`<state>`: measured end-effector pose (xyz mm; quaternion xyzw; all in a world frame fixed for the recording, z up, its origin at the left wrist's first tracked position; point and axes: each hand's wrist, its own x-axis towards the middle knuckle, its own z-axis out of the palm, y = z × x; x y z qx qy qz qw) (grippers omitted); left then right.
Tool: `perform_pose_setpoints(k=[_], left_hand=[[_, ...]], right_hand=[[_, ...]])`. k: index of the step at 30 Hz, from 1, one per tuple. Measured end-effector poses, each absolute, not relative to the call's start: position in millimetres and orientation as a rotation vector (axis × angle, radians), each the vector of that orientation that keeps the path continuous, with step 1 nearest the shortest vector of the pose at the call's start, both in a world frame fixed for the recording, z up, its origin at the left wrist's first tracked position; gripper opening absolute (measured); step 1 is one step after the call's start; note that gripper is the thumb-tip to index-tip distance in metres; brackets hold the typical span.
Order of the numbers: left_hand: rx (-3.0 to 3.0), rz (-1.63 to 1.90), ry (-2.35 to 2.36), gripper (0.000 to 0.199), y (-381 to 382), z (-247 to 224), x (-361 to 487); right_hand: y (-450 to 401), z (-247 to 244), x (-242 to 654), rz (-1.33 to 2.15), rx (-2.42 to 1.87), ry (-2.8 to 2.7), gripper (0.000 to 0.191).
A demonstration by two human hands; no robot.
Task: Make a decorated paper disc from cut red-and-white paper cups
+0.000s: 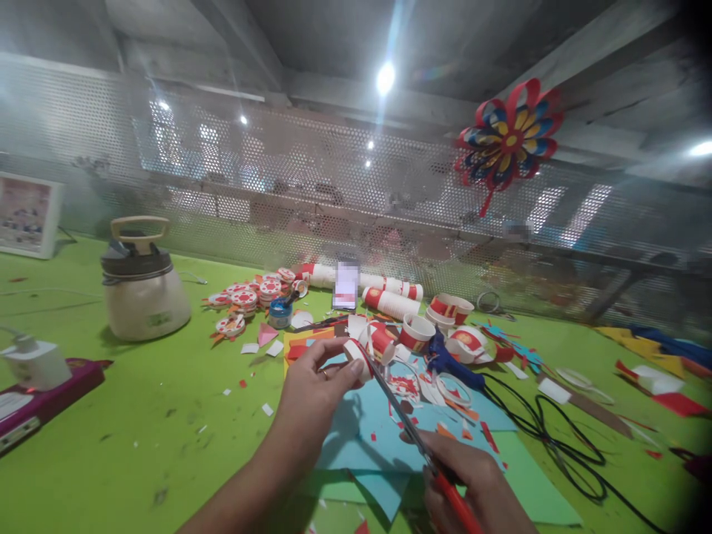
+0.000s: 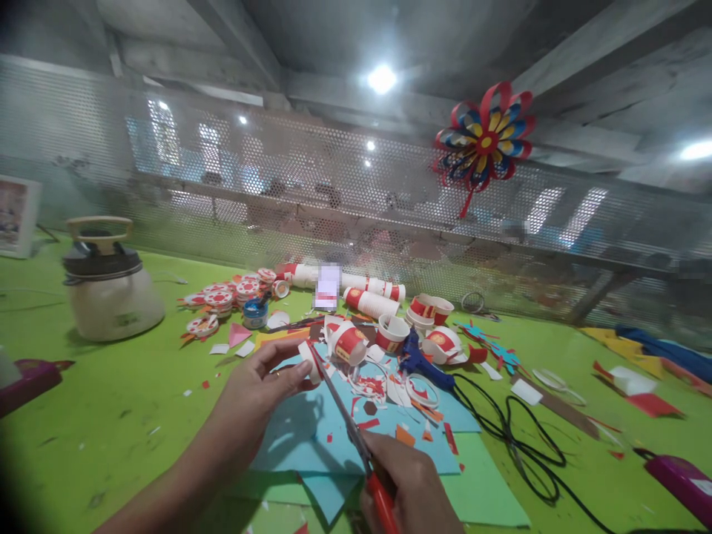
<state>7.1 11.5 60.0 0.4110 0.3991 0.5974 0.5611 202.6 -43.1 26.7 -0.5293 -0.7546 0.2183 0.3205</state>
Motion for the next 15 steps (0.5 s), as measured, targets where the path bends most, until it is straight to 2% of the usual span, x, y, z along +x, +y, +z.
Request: perform_pose_setpoints(k=[7, 15], left_hand=[[0.952, 1.438, 0.919, 0.041, 12.8, 61.0, 8.1], [0.963, 1.436, 0.924, 0.044, 15.1, 56.7, 8.9]], right_hand=[[-45.4, 36.4, 200.0, 0.583, -1.373, -2.005, 0.02], [-46.9, 34.4, 199.7, 0.551, -1.351, -2.028, 0.019]])
